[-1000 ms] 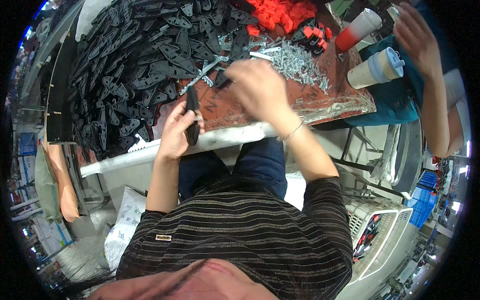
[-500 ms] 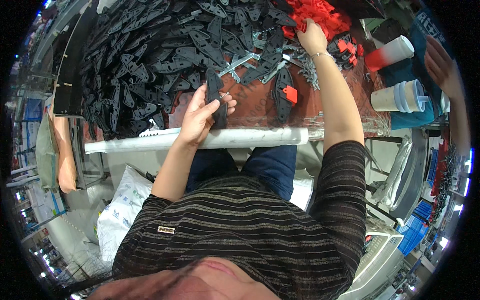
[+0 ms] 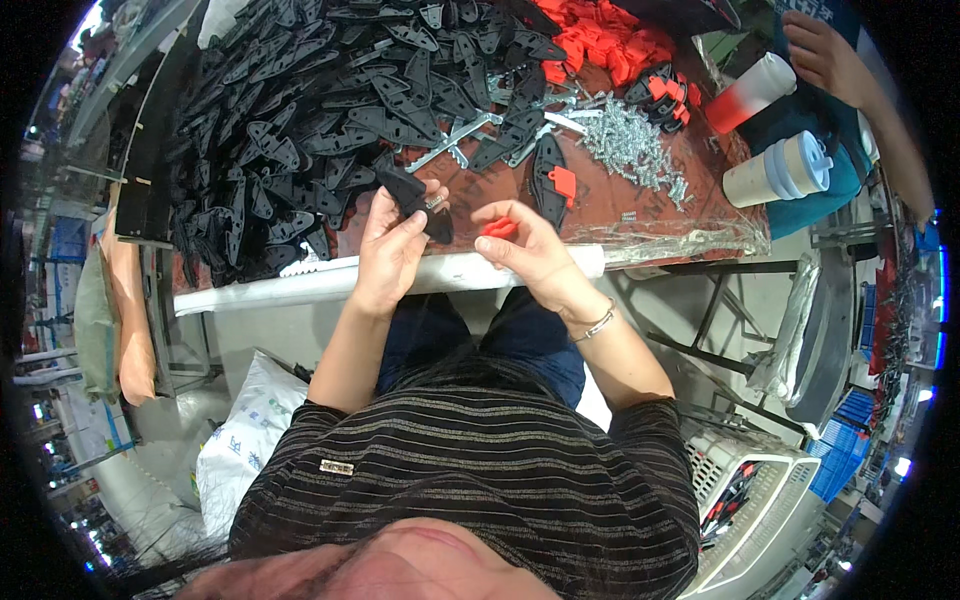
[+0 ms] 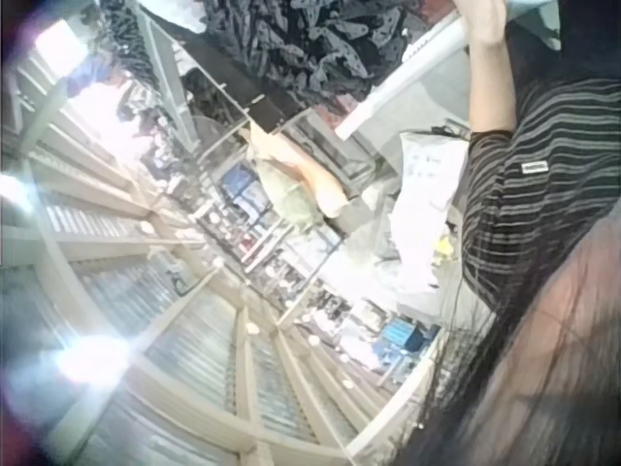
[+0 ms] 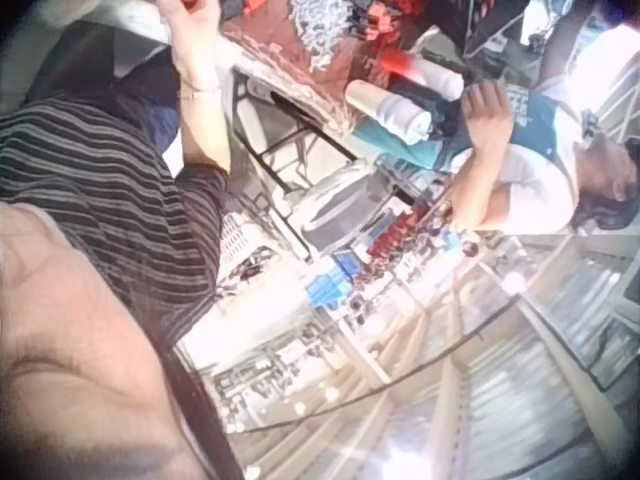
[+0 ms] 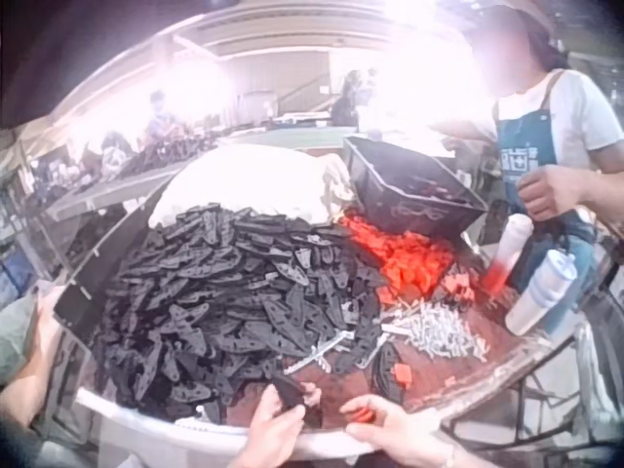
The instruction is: The person assembles small black plastic parts with red inserts and metal screws at a workbench. They pick up each component, insert the red piece into the black part, and secure it with a screw, repeating the process for multiple units.
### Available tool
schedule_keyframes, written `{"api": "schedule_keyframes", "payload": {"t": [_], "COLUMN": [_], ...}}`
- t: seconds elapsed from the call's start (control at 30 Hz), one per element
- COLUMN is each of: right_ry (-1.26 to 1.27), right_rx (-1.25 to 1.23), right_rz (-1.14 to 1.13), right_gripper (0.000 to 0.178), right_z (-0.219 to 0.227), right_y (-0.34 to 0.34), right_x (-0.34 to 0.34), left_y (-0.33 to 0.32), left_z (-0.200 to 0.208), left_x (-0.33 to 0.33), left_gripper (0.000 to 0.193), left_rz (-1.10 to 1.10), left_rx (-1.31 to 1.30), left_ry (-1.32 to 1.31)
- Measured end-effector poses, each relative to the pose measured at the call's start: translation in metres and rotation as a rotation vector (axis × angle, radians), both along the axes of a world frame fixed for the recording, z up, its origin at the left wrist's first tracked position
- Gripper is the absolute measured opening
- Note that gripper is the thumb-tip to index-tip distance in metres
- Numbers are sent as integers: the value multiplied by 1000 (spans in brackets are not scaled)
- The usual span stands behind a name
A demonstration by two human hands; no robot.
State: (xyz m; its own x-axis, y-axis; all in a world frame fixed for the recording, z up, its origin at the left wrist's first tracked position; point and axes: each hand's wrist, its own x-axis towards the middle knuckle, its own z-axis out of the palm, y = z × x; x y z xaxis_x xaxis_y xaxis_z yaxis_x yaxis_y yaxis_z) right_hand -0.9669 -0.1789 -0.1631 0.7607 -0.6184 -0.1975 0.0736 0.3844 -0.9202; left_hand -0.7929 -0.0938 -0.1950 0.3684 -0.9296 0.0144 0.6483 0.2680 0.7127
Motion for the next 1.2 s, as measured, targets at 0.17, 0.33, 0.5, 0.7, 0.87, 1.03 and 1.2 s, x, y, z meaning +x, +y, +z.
{"api": "schedule_keyframes", "payload": {"t": [0.17, 0.33, 0.5, 0.7, 0.87, 1.03, 1.2], "right_ry": [-131, -63, -263, -146, -182, -184, 92], "right_rx": [-27, -210, 251, -55, -239, -244, -745], "right_rz": [-21, -150, -127, -460, -504, -471, -477], "right_gripper": [34, 30, 28, 26, 23, 23, 23], "right_z": [0, -13, -13, -23, -36, -32, -28], "right_y": [12, 19, 22, 26, 27, 30, 30], "right_x": [5, 4, 7, 27, 37, 40, 36], "left_y": [4, 15, 14, 12, 13, 14, 13], "left_z": [-3, 1, 4, -6, 5, 2, -2], "left_x": [1, -4, -5, -11, -18, -19, -19], "left_gripper": [24, 37, 27, 43, 54, 40, 34], "left_rz": [148, 14, -16, 121, 116, 77, 129], "left_rx": [-133, 23, 45, 27, 56, 117, 145], "left_ry": [-284, -21, 81, -268, -233, -195, -201]}}
